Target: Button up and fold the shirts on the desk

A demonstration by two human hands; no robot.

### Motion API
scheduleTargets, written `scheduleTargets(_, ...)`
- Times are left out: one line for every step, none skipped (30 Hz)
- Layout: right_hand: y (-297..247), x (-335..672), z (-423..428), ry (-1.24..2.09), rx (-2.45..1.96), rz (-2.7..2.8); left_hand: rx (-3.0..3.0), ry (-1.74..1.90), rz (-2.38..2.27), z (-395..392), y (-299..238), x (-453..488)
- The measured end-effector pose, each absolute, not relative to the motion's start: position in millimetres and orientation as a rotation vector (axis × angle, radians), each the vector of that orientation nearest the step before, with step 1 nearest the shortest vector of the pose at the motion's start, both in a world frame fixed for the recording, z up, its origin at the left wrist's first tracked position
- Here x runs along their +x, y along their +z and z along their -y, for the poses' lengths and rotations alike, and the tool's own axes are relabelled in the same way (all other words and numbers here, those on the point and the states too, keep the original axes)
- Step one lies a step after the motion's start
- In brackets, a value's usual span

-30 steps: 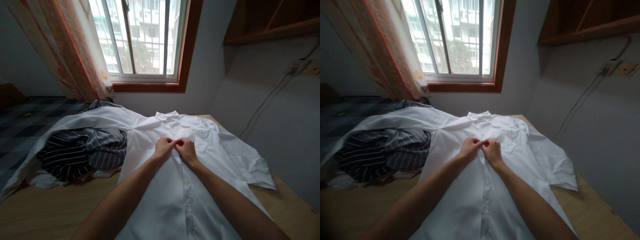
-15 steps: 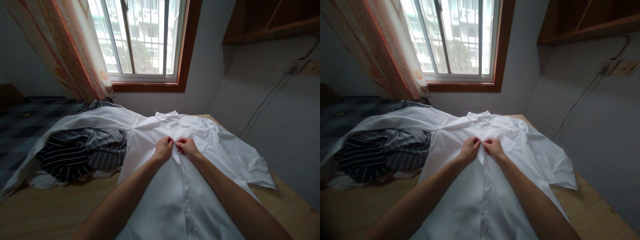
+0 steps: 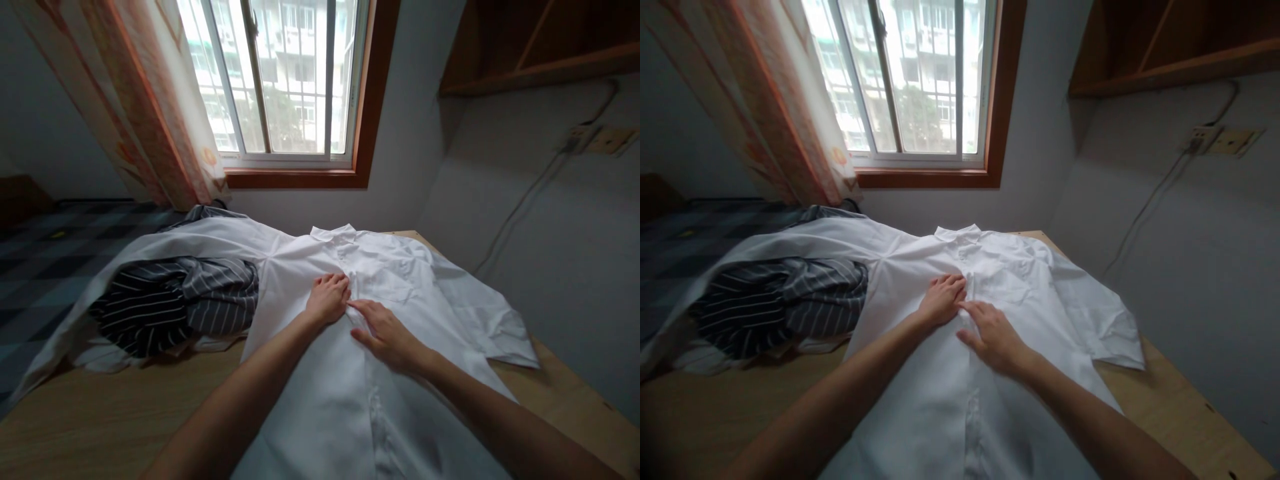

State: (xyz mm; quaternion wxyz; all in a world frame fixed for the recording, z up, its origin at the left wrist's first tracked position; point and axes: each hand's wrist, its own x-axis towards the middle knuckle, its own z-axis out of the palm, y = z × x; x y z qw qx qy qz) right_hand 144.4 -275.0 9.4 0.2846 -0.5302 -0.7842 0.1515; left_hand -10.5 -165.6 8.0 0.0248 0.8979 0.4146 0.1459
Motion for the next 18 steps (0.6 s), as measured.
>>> scheduleTargets(6.8,146.5,287.0,0.387,-1.423,2.17,2.801,0.403,-1.228,164.5,7.4,-14.3)
scheduleTargets(3.9,150.3,297.0,0.377,-1.452,2.222,2.815,0.346,-1.183,163.5,7.1,-18.4)
scheduleTargets(1.2,155.5,304.7,0.377,-1.494,2.253,2.821,0.286,-1.147,163.2,7.2,-22.9)
scheduleTargets(-1.2,161.9,309.9,0.38,-1.544,2.268,2.82,0.231,-1.127,164.4,7.9,-27.6)
scheduleTargets(-3.1,168.8,312.9,0.375,-1.608,2.267,2.818,0.188,-1.124,167.7,9.3,-32.3)
scheduleTargets(-4.4,175.8,313.8,0.356,-1.689,2.255,2.82,0.163,-1.131,173.4,11.2,-37.1)
scheduleTargets(-5.3,182.3,313.2,0.318,-1.78,2.239,2.831,0.153,-1.134,181.6,13.8,-41.9)
scheduleTargets(-5.9,188.0,311.2,0.267,-1.874,2.223,2.852,0.152,-1.12,192.0,16.7,-46.9)
scheduleTargets(-6.2,192.6,308.3,0.214,-1.958,2.214,2.878,0.15,-1.082,203.9,19.7,-51.9)
scheduleTargets(-6.5,196.0,304.6,0.171,-2.019,2.214,2.903,0.136,-1.022,216.3,22.6,-56.9)
scheduleTargets(-6.8,198.0,300.5,0.142,-2.057,2.221,2.92,0.103,-0.949,228.1,25.1,-62.1)
scheduleTargets(-7.1,199.0,295.9,0.125,-2.076,2.23,2.924,0.06,-0.887,238.3,27.1,-67.2)
scheduleTargets(-7.3,198.9,291.2,0.115,-2.088,2.233,2.917,0.013,-0.847,246.0,28.5,-72.2)
scheduleTargets(-7.6,198.3,286.2,0.109,-2.096,2.233,2.906,-0.025,-0.831,250.9,29.1,-76.9)
scheduleTargets(-7.8,197.3,281.3,0.107,-2.101,2.23,2.896,-0.049,-0.832,253.1,29.1,-81.3)
scheduleTargets(-8.0,196.4,276.5,0.108,-2.106,2.224,2.892,-0.052,-0.84,252.8,28.5,-85.4)
scheduleTargets(-8.2,195.8,272.0,0.112,-2.109,2.219,2.895,-0.038,-0.849,250.9,27.4,-89.0)
scheduleTargets(-8.4,195.6,268.1,0.117,-2.107,2.217,2.904,-0.009,-0.853,248.1,25.9,-92.1)
